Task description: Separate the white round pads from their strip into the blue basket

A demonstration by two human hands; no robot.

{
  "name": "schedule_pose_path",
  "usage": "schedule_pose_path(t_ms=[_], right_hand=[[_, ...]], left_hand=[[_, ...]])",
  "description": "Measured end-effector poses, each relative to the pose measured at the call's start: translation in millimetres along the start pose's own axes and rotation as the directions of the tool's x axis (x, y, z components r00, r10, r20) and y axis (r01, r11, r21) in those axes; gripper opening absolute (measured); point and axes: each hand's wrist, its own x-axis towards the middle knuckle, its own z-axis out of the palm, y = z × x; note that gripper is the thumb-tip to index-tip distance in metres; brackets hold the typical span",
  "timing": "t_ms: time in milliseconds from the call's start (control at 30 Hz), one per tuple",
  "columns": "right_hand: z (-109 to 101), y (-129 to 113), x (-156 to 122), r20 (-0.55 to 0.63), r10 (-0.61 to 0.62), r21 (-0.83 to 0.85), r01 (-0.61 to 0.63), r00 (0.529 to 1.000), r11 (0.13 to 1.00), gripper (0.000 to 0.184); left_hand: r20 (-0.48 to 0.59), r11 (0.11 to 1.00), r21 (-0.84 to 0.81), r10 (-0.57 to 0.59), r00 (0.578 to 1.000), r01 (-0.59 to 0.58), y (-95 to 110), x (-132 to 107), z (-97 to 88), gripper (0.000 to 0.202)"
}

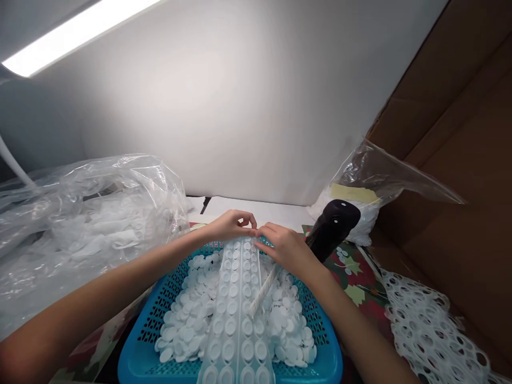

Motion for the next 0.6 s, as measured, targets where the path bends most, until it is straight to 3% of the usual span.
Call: schedule_pose_path(t_ms=[267, 600], right_hand=[[1.5, -1.5, 0.4, 0.003, 0.004, 0.071, -0.004, 1.0, 0.997, 0.012], [-9.7, 4.3, 14.0, 0.104, -0.073, 0.058, 0.067, 0.992, 0.996, 0.011]], left_hand=[[-0.1, 0.995, 0.102, 0.025, 0.995, -0.015, 5.5, -3.2, -1.0, 0.017], [0.003, 0.992, 0.125, 0.03, 1.0, -0.03, 1.7, -2.4, -2.5, 0.016]])
